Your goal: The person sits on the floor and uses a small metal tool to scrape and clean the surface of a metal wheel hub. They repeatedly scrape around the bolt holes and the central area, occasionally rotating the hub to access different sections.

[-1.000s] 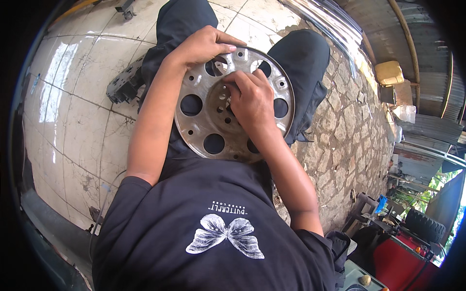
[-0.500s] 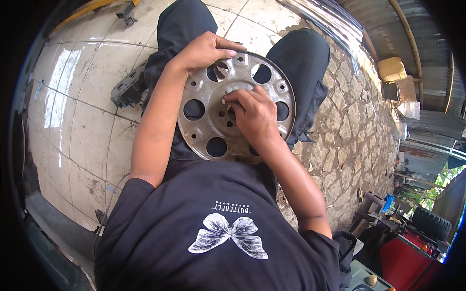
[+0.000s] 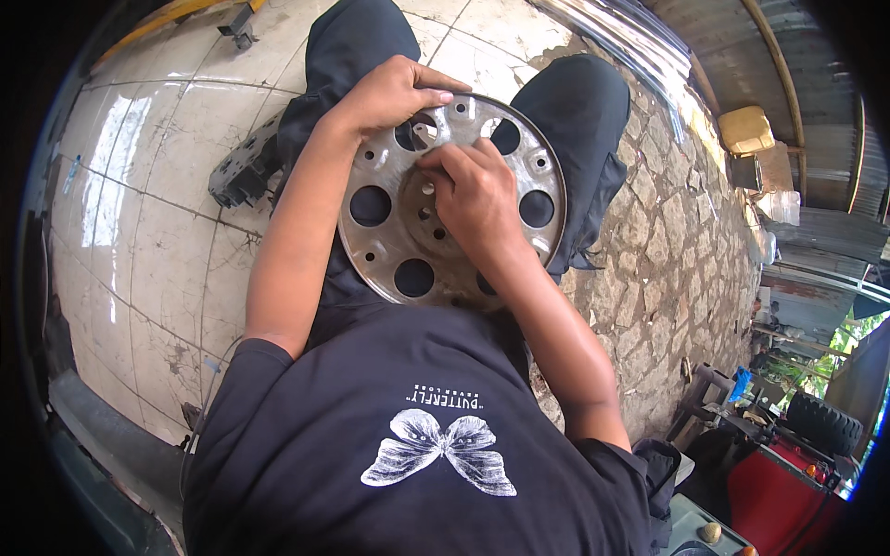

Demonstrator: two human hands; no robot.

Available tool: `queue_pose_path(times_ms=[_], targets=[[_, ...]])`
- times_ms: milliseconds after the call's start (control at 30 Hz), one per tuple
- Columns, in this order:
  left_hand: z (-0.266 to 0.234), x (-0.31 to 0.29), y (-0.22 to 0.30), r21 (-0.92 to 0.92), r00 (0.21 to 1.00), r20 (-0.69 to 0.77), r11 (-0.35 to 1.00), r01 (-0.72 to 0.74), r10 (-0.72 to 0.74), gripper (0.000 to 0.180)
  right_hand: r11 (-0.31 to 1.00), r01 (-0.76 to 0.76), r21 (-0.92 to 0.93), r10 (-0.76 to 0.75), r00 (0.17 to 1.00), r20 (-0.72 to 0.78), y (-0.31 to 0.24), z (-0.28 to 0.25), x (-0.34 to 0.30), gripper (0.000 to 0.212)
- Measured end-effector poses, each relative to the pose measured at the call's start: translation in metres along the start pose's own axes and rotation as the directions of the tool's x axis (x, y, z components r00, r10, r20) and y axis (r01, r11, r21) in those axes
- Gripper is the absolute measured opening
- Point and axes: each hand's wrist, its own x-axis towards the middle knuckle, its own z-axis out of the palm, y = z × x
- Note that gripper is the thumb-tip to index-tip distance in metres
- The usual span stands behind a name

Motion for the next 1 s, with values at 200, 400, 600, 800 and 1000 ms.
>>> queue_pose_path(times_ms=[200,400,600,800,1000], targets=[[0.003,-0.004,0.001,-0.049,0.999,0.019,0.998,0.031,-0.030,0.029,0.998,-0.030,0.049,0.028,0.999,0.045,-0.002,-0.010,-0.030,0.018],[0.004,-0.003,0.003,-0.056,1.000,0.025,0.998,-0.001,0.002,0.028,1.000,-0.007,0.011,0.008,0.999,-0.043,-0.005,0.003,-0.012,0.019],[0.004,-0.003,0.000,0.031,1.000,0.000,0.999,-0.028,0.028,0.029,0.999,-0.041,0.029,0.042,0.999,-0.009,-0.004,-0.003,-0.026,0.018],[0.004,0.001,-0.002,0.006,1.000,0.021,1.000,0.004,-0.005,0.029,1.000,-0.009,-0.007,0.009,0.999,0.043,-0.004,-0.008,-0.014,0.018],[0.003,-0.002,0.003,0.052,1.000,-0.002,0.999,-0.011,0.011,0.029,1.000,-0.015,0.003,0.014,0.999,0.036,-0.003,0.000,-0.007,0.019]])
